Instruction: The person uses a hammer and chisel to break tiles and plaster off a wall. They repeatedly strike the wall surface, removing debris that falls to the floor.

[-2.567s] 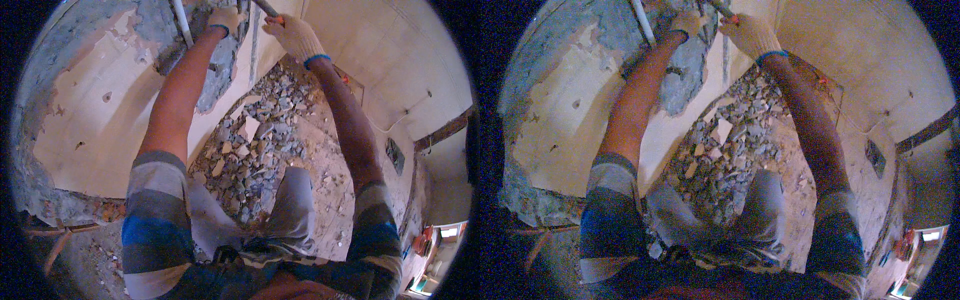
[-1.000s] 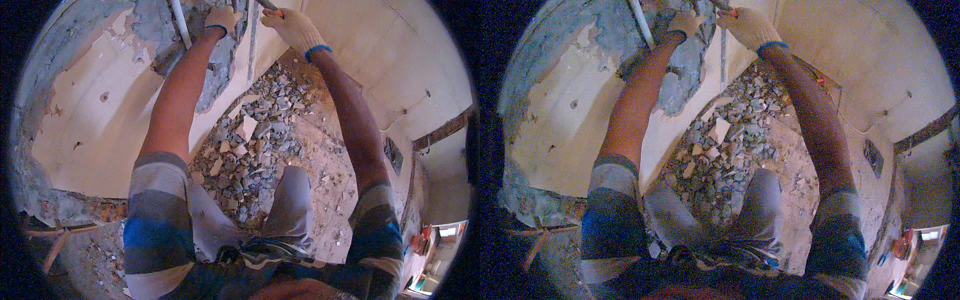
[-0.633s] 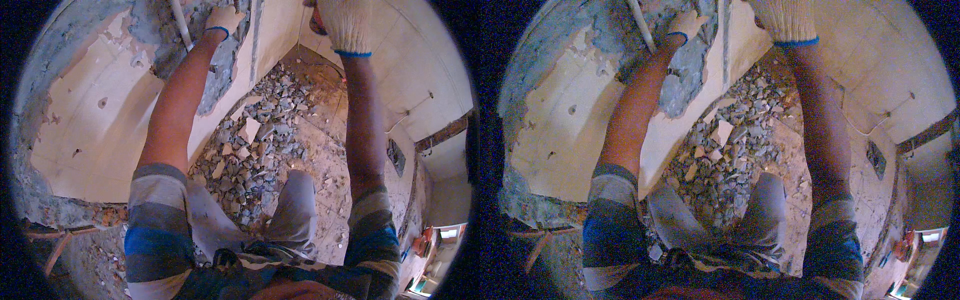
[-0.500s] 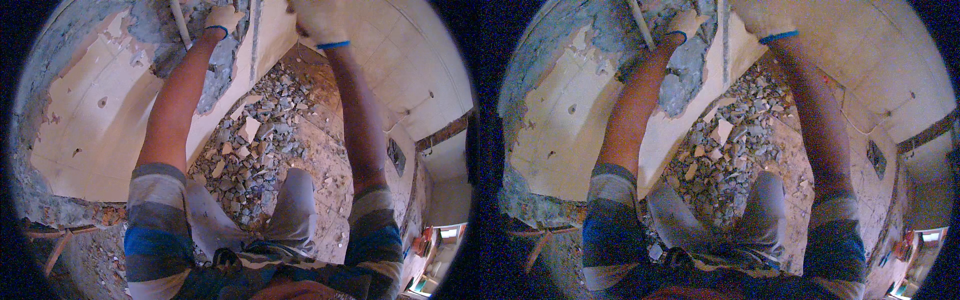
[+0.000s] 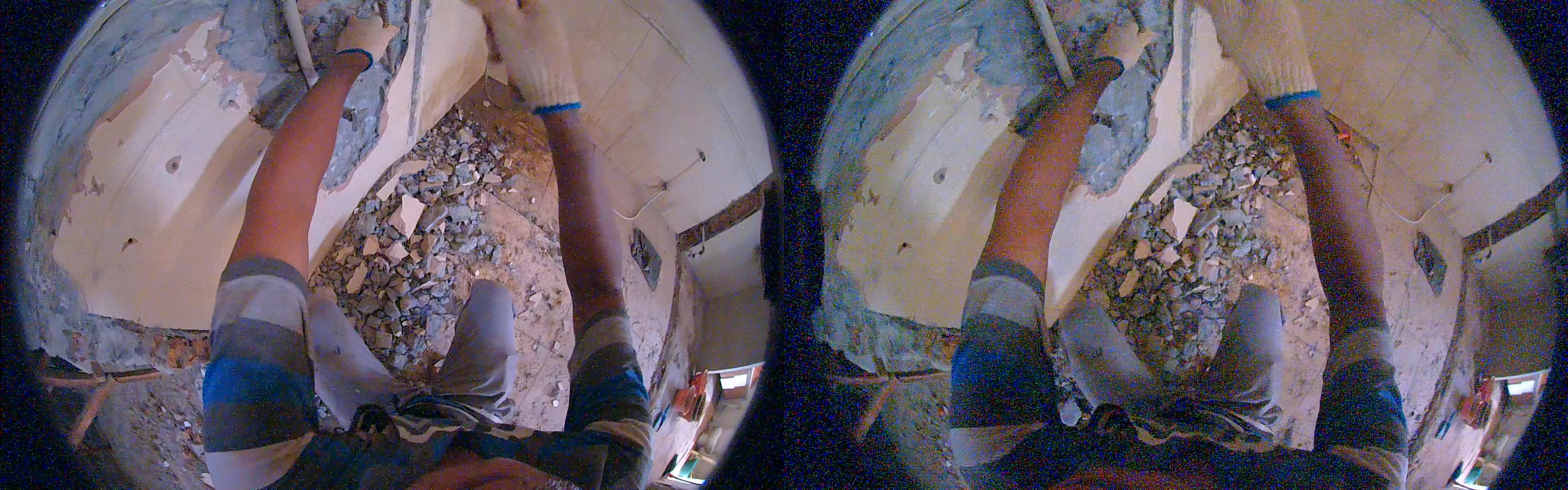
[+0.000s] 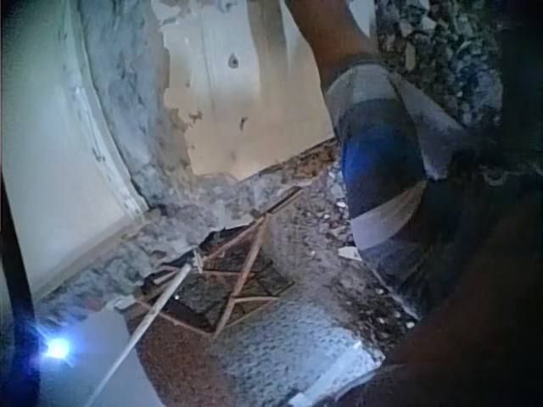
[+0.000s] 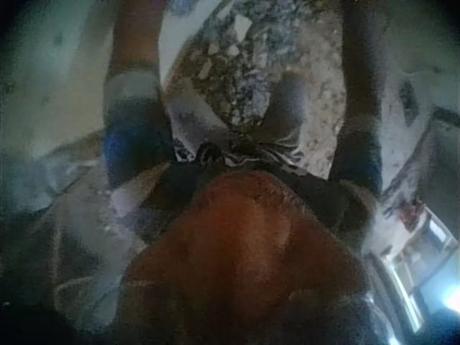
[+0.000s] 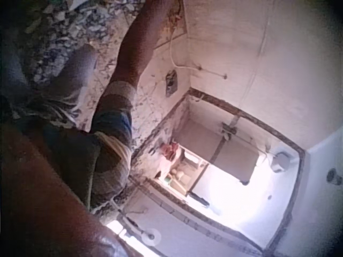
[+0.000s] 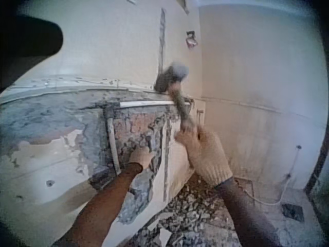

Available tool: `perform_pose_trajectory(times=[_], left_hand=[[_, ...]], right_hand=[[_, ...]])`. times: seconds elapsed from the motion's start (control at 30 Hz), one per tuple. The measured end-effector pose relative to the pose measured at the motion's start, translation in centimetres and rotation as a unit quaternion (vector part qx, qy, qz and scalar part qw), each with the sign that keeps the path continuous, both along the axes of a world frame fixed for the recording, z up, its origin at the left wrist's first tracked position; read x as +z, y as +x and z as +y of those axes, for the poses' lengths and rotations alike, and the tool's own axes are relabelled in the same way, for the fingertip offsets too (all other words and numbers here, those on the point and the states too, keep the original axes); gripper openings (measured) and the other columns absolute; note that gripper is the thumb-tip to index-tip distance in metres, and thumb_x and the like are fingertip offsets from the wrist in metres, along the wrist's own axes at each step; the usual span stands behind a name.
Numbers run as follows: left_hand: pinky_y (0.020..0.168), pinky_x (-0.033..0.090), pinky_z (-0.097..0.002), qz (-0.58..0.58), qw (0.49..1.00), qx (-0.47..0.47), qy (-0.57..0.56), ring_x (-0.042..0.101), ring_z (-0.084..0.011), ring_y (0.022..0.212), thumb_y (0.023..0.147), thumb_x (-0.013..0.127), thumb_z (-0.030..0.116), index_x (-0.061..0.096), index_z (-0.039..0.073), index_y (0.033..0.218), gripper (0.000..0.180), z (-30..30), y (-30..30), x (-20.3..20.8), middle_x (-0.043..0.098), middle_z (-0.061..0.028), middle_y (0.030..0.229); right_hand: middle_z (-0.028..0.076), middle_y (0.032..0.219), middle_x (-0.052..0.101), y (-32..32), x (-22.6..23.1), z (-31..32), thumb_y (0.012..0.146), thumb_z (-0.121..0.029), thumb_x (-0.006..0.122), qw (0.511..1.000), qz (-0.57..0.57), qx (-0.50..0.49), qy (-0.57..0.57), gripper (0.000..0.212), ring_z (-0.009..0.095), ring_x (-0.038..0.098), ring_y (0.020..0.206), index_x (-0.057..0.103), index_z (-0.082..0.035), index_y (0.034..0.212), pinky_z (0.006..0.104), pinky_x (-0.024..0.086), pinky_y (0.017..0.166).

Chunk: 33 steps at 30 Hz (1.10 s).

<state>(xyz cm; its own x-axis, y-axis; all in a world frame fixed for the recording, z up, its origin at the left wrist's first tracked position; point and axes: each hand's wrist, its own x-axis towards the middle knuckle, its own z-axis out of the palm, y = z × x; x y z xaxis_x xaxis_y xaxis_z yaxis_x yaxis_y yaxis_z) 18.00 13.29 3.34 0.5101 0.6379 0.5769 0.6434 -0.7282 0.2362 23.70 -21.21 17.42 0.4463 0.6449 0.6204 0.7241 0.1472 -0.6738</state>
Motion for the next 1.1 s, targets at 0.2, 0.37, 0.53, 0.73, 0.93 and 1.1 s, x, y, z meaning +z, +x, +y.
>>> perform_pose_trajectory(times=[0.2, 0.37, 0.53, 0.73, 0.93, 1.1], left_hand=[[0.101, 0.055, -0.0582, 0.086, 0.993, 0.003, 0.081, 0.070, -0.0474, 0.112, 0.109, 0.047, 0.045, 0.073, 0.014, 0.127, 0.044, 0.7, -0.1, -0.2, 0.072, -0.0220, 0.125], [0.099, 0.056, -0.0590, 0.155, 0.975, -0.027, 0.154, 0.071, -0.0471, 0.113, 0.108, 0.049, 0.046, 0.073, 0.014, 0.127, 0.044, 1.1, -0.5, -0.1, 0.072, -0.0244, 0.124], [0.100, 0.056, -0.0581, 0.116, 0.991, 0.004, 0.060, 0.068, -0.0478, 0.118, 0.103, 0.056, 0.052, 0.072, 0.013, 0.128, 0.049, -1.7, -0.8, 0.7, 0.072, -0.0242, 0.126], [0.103, 0.056, -0.0559, 0.065, 0.996, -0.006, 0.054, 0.066, -0.0467, 0.122, 0.101, 0.060, 0.054, 0.075, 0.006, 0.124, 0.054, -1.9, -1.0, 0.8, 0.074, -0.0258, 0.121], [0.103, 0.055, -0.0572, 0.143, 0.987, -0.018, 0.067, 0.069, -0.0468, 0.119, 0.103, 0.054, 0.056, 0.070, 0.000, 0.128, 0.064, 1.4, -0.2, 0.1, 0.070, -0.0315, 0.127], [0.086, 0.055, -0.0582, -0.061, 0.991, -0.039, 0.112, 0.071, -0.0456, 0.091, 0.098, 0.063, 0.052, 0.073, -0.002, 0.090, 0.055, 1.0, 0.0, -0.5, 0.071, -0.0274, 0.089]], right_hand=[[0.001, 0.068, 0.058, 0.7, 2.1, 2.7, 0.103, -0.034, 0.068, 0.984, 0.035, 0.084, 0.150, 0.035, 0.015, 0.055, 0.052, 0.060, 0.000, 0.095, 0.0362, 0.046, 0.048], [0.009, 0.091, 0.069, 4.6, -3.7, 8.0, 0.098, -0.044, 0.070, 0.953, -0.245, 0.069, -0.163, 0.045, 0.021, 0.065, 0.080, 0.068, -0.001, 0.113, 0.0375, 0.050, 0.071], [0.023, 0.109, 0.079, 5.8, -6.7, 5.5, 0.094, -0.062, 0.066, 0.968, -0.176, 0.022, -0.179, 0.066, 0.037, 0.076, 0.104, 0.076, -0.005, 0.125, 0.0445, 0.057, 0.093], [0.015, 0.104, 0.074, 2.7, -3.5, 1.9, 0.097, -0.052, 0.067, 0.994, -0.106, 0.007, -0.016, 0.057, 0.025, 0.071, 0.098, 0.071, -0.003, 0.128, 0.0391, 0.053, 0.089], [0.008, 0.073, 0.061, -1.6, 3.9, -3.2, 0.104, -0.030, 0.067, 0.974, 0.022, 0.199, 0.106, 0.033, 0.017, 0.061, 0.071, 0.067, 0.004, 0.103, 0.0340, 0.051, 0.065], [0.007, 0.072, 0.060, 3.7, -2.4, 6.5, 0.105, -0.033, 0.068, 0.975, -0.159, 0.095, -0.119, 0.037, 0.016, 0.058, 0.063, 0.067, 0.003, 0.105, 0.0357, 0.048, 0.058]])
